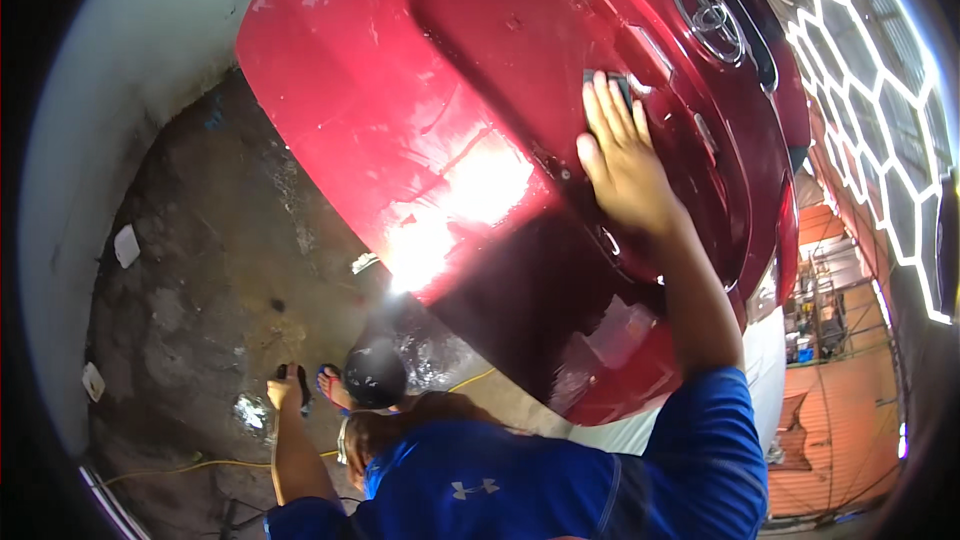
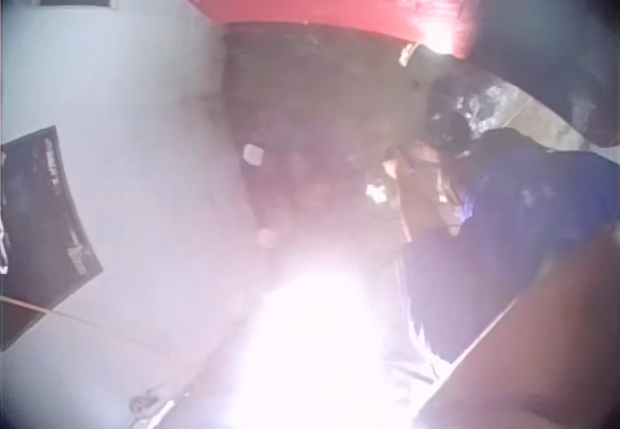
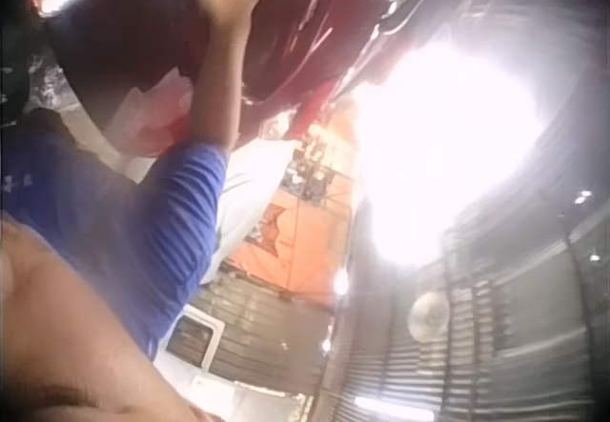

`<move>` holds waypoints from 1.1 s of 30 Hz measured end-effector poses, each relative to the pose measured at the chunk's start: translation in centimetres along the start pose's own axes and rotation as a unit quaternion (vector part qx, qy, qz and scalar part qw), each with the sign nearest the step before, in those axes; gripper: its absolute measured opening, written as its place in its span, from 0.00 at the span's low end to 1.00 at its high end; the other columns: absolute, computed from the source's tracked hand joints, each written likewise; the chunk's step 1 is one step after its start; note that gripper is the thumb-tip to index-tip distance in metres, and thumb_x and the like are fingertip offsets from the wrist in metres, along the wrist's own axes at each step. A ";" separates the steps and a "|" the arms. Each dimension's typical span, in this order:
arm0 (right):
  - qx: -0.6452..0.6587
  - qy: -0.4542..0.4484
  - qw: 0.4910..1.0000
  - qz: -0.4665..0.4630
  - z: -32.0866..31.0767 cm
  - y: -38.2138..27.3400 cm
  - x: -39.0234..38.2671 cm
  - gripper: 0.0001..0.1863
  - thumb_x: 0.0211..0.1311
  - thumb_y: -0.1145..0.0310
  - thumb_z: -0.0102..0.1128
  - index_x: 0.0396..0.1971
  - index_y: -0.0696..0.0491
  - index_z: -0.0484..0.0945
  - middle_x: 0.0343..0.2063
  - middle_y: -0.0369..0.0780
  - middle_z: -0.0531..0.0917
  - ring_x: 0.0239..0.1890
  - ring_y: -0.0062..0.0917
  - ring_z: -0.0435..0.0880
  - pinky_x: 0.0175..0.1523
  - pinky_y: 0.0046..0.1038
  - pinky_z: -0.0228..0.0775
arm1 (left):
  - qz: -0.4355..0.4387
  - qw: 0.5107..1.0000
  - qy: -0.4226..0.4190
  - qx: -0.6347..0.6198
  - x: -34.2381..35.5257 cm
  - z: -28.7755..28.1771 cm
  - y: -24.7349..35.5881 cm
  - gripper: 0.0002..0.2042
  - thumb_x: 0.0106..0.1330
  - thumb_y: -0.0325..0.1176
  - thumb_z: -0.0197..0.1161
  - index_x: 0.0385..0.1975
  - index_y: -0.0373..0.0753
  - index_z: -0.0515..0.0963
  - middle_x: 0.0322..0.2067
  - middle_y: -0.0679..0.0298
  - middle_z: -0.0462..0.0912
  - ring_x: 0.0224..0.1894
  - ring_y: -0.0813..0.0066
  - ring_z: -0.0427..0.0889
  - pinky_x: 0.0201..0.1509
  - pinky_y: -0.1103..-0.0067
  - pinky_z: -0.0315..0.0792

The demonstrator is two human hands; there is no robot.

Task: The person sands the surface of a red car bumper with a sanding block and wipes it with a cloth.

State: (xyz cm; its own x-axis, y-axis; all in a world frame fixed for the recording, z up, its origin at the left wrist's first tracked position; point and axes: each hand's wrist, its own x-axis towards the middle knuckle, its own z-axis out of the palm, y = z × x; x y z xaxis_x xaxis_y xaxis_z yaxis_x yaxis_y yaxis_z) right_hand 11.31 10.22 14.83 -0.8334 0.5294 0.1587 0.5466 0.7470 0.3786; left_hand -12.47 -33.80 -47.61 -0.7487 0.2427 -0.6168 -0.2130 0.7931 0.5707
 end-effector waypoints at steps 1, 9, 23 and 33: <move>0.006 -0.028 0.999 -0.014 0.0 -1.9 -3.0 0.33 0.83 0.58 0.40 0.78 0.63 0.57 0.80 0.57 0.56 0.83 0.49 0.53 0.84 0.54 0.38 | 0.035 0.999 0.035 0.017 -0.9 0.3 0.6 0.32 0.61 0.60 0.74 0.43 0.30 0.87 0.44 0.38 0.89 0.50 0.36 0.88 0.55 0.55 0.80; 0.005 -0.050 0.993 -0.111 0.2 0.4 3.7 0.32 0.85 0.56 0.39 0.80 0.56 0.57 0.82 0.47 0.57 0.84 0.40 0.51 0.85 0.55 0.35 | -0.032 0.998 -0.008 0.059 -2.4 0.9 0.6 0.26 0.63 0.57 0.72 0.36 0.33 0.88 0.35 0.42 0.90 0.40 0.41 0.91 0.46 0.54 0.82; 0.103 -0.042 0.959 -0.260 1.9 -4.4 12.8 0.37 0.86 0.55 0.35 0.82 0.61 0.43 0.84 0.49 0.45 0.86 0.37 0.41 0.87 0.50 0.27 | -0.033 0.993 0.103 -0.042 -2.5 -0.5 -9.7 0.44 0.59 0.69 0.71 0.51 0.25 0.82 0.47 0.35 0.87 0.53 0.33 0.86 0.57 0.53 0.79; 0.036 -0.083 0.975 -0.204 -1.0 -3.6 2.7 0.36 0.80 0.60 0.47 0.80 0.61 0.53 0.82 0.51 0.55 0.84 0.42 0.51 0.85 0.56 0.32 | -0.109 0.982 0.157 0.006 -3.3 -0.8 -7.5 0.40 0.64 0.64 0.71 0.50 0.21 0.82 0.47 0.36 0.88 0.54 0.36 0.86 0.58 0.55 0.79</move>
State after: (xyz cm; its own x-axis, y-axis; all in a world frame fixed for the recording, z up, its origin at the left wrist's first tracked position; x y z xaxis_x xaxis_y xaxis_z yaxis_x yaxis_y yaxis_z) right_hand 6.97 8.53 14.84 -0.9614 0.2351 -0.1429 0.1815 0.9322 0.3131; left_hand -8.90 -41.01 -49.44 -0.8427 -0.1158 -0.5259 -0.3841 0.8138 0.4362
